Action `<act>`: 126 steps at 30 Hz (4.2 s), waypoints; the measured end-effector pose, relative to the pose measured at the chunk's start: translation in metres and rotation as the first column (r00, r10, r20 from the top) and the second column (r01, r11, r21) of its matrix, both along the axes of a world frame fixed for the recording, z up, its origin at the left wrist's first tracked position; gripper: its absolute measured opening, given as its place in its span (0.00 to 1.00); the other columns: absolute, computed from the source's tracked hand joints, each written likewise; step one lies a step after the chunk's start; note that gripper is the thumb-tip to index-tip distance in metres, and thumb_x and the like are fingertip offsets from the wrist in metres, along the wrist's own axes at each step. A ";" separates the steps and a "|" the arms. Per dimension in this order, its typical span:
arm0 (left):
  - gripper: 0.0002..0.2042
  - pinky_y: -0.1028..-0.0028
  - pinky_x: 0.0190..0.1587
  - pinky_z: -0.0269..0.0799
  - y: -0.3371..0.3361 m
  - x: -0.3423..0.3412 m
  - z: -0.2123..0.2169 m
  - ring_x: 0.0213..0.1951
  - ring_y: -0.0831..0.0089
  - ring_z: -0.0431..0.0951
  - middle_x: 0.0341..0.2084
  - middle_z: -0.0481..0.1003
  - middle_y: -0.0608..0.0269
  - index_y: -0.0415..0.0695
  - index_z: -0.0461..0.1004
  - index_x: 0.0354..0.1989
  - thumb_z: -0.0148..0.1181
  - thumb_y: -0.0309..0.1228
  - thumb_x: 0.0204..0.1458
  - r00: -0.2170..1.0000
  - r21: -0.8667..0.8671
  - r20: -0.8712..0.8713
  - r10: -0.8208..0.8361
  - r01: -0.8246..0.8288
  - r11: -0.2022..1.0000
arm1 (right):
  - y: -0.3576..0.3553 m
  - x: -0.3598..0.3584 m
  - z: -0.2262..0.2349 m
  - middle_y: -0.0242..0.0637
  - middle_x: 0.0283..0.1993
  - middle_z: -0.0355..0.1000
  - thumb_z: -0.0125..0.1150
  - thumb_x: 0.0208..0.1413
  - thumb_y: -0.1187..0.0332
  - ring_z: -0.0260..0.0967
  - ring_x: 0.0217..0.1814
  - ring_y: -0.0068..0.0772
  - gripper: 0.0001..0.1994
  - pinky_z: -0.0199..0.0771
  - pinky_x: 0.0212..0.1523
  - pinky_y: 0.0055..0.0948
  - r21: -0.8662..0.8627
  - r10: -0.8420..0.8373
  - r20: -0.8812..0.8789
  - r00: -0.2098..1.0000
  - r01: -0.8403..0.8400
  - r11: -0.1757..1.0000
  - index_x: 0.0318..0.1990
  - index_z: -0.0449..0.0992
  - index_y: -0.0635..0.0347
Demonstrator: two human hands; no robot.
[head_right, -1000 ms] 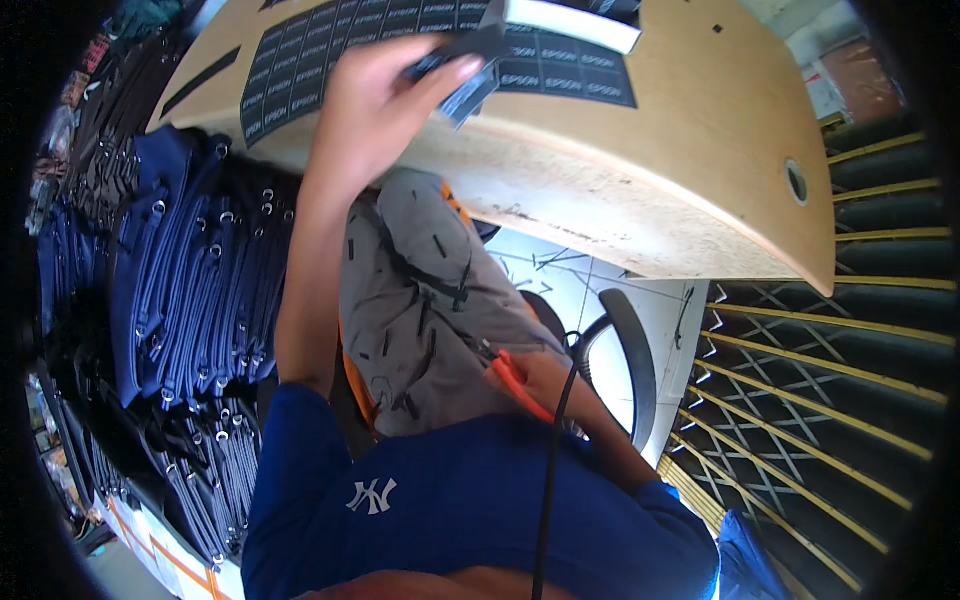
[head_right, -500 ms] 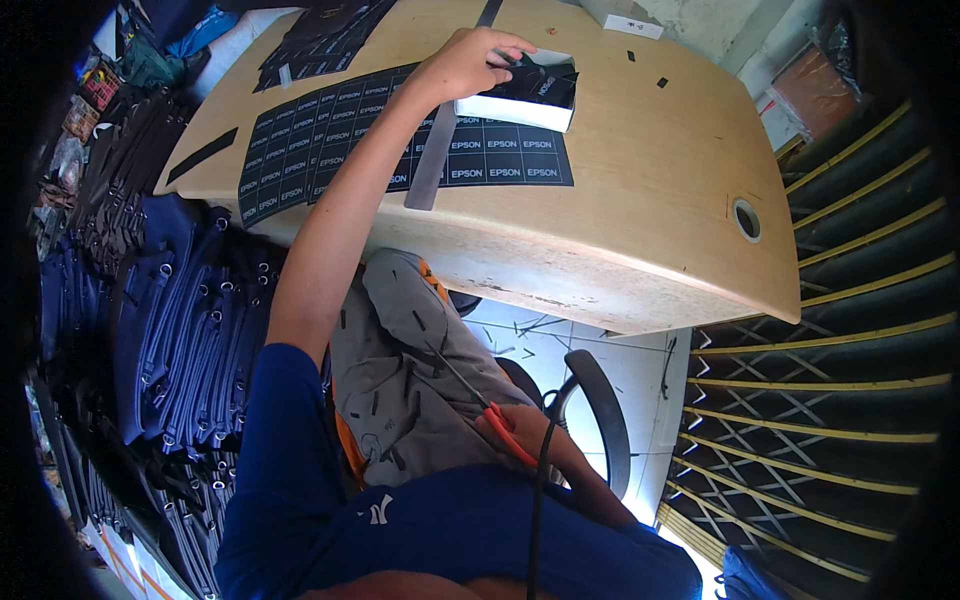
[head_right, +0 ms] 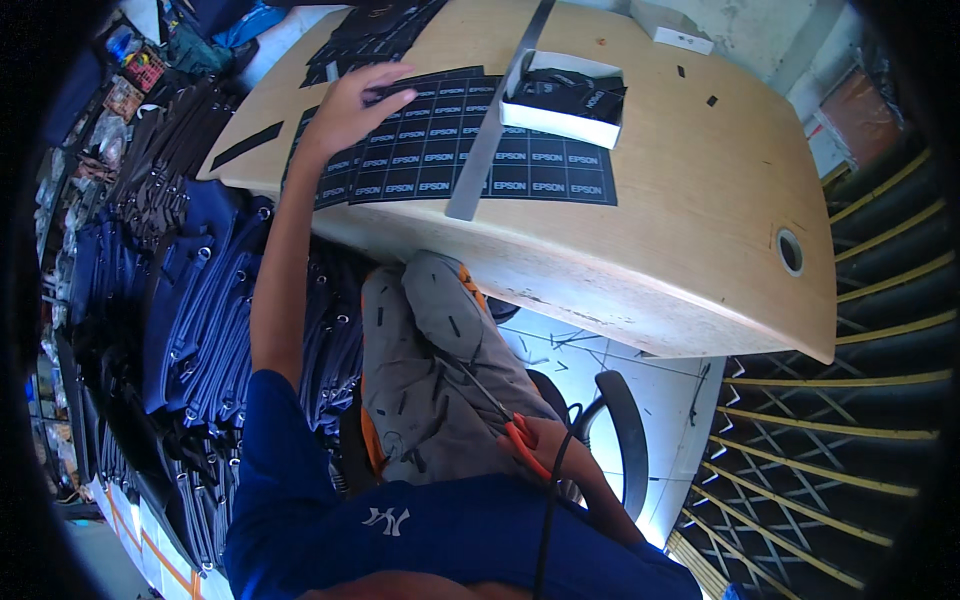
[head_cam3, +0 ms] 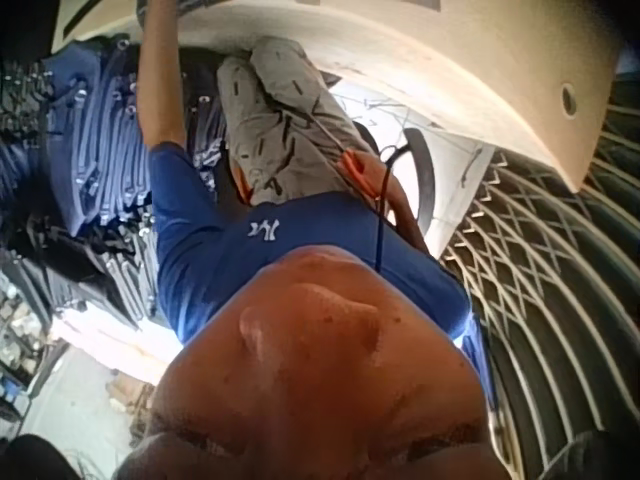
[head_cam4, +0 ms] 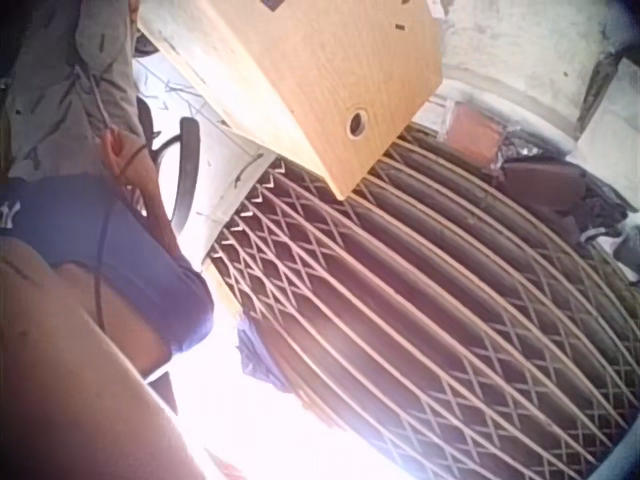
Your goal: Cutting individual brand labels from a large sheet using scissors.
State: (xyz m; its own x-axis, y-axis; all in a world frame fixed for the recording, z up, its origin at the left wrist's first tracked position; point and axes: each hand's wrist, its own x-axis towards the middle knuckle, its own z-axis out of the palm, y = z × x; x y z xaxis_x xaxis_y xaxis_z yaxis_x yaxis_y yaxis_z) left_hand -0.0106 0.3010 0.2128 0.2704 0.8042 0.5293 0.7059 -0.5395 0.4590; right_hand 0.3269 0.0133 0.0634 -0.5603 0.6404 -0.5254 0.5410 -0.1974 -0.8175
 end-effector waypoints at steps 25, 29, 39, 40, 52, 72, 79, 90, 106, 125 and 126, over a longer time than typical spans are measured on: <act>0.42 0.55 0.63 0.42 -0.053 0.085 -0.029 0.60 0.45 0.55 0.56 0.57 0.35 0.31 0.59 0.56 0.47 0.61 0.48 0.970 -0.180 -0.239 -0.049 0.006 0.984 | -0.005 -0.027 -0.003 0.25 0.24 0.62 0.57 0.50 0.57 0.58 0.25 0.14 0.16 0.59 0.26 0.17 -0.047 -0.207 -0.291 0.934 0.202 0.978 0.35 0.68 0.62; 0.51 0.58 0.65 0.39 -0.026 0.112 -0.030 0.62 0.42 0.49 0.55 0.52 0.26 0.28 0.46 0.61 0.40 0.68 0.44 0.967 -0.261 -0.256 -0.013 -0.056 0.964 | -0.007 -0.031 0.004 0.26 0.26 0.64 0.57 0.49 0.59 0.59 0.27 0.16 0.15 0.60 0.28 0.18 -0.046 -0.186 -0.269 0.945 0.180 0.983 0.35 0.70 0.62; 0.56 0.54 0.63 0.41 -0.007 0.157 -0.046 0.61 0.37 0.48 0.53 0.52 0.20 0.25 0.46 0.60 0.43 0.71 0.39 0.953 -0.146 -0.302 0.001 -0.047 0.988 | 0.002 -0.017 -0.005 0.25 0.26 0.63 0.58 0.50 0.62 0.58 0.26 0.15 0.13 0.59 0.28 0.16 -0.086 -0.194 -0.270 0.943 0.177 0.981 0.36 0.69 0.62; 0.56 0.54 0.63 0.41 -0.007 0.162 -0.046 0.61 0.37 0.48 0.52 0.52 0.20 0.25 0.46 0.60 0.43 0.71 0.39 0.949 -0.151 -0.314 0.001 -0.051 0.987 | 0.004 -0.016 -0.005 0.26 0.26 0.63 0.58 0.50 0.62 0.58 0.27 0.15 0.13 0.59 0.28 0.16 -0.124 -0.197 -0.297 0.934 0.167 0.978 0.36 0.69 0.62; 0.53 0.47 0.62 0.35 -0.007 0.182 -0.044 0.63 0.41 0.44 0.57 0.49 0.26 0.35 0.42 0.64 0.42 0.71 0.40 0.946 -0.223 -0.283 -0.160 0.097 0.970 | 0.009 -0.004 -0.014 0.27 0.27 0.63 0.59 0.50 0.60 0.58 0.28 0.16 0.14 0.60 0.29 0.18 -0.126 -0.194 -0.290 0.937 0.163 0.979 0.36 0.69 0.62; 0.31 0.59 0.41 0.70 -0.052 0.059 -0.021 0.42 0.50 0.71 0.36 0.71 0.41 0.32 0.74 0.33 0.66 0.54 0.35 0.745 -0.128 -0.310 0.590 -0.648 0.751 | 0.013 -0.018 -0.009 0.25 0.27 0.63 0.58 0.50 0.65 0.57 0.27 0.14 0.11 0.59 0.28 0.17 -0.154 -0.183 -0.267 0.946 0.145 0.977 0.36 0.69 0.63; 0.24 0.61 0.40 0.72 -0.047 0.056 -0.022 0.38 0.48 0.74 0.31 0.72 0.41 0.33 0.75 0.30 0.70 0.44 0.35 0.824 -0.223 -0.191 0.533 -0.566 0.794 | 0.007 -0.020 -0.011 0.25 0.26 0.63 0.61 0.50 0.61 0.58 0.27 0.14 0.14 0.59 0.29 0.16 -0.111 -0.173 -0.254 0.952 0.149 0.983 0.36 0.70 0.62; 0.19 0.61 0.42 0.71 -0.047 0.064 -0.016 0.41 0.51 0.74 0.33 0.74 0.45 0.35 0.74 0.30 0.68 0.41 0.39 0.846 -0.331 -0.174 0.503 -0.532 0.780 | 0.001 -0.018 -0.013 0.28 0.28 0.66 0.61 0.49 0.64 0.60 0.29 0.15 0.13 0.63 0.31 0.17 0.045 -0.046 -0.186 0.981 0.056 0.997 0.36 0.69 0.63; 0.32 0.47 0.58 0.48 -0.047 0.065 -0.053 0.60 0.54 0.57 0.55 0.61 0.40 0.28 0.65 0.50 0.45 0.51 0.54 0.761 -0.086 -0.319 0.565 -0.617 0.782 | -0.004 -0.020 -0.017 0.32 0.30 0.69 0.66 0.44 0.56 0.66 0.31 0.21 0.20 0.66 0.33 0.22 -0.090 -0.118 -0.171 0.978 0.103 0.991 0.35 0.69 0.63; 0.15 0.45 0.55 0.50 -0.055 0.076 -0.062 0.54 0.52 0.66 0.46 0.69 0.41 0.48 0.70 0.50 0.47 0.36 0.56 0.839 0.127 -0.130 0.529 -0.515 0.848 | -0.007 -0.021 -0.032 0.32 0.27 0.67 0.66 0.44 0.52 0.63 0.29 0.23 0.21 0.63 0.31 0.24 0.011 -0.108 -0.206 0.973 0.112 0.994 0.32 0.70 0.61; 0.15 0.45 0.55 0.50 -0.056 0.076 -0.062 0.54 0.52 0.66 0.46 0.69 0.41 0.48 0.70 0.50 0.47 0.36 0.56 0.839 0.135 -0.128 0.528 -0.513 0.848 | -0.007 -0.021 -0.031 0.32 0.26 0.67 0.66 0.44 0.51 0.63 0.28 0.24 0.21 0.63 0.31 0.24 0.028 -0.101 -0.203 0.974 0.109 0.994 0.32 0.70 0.61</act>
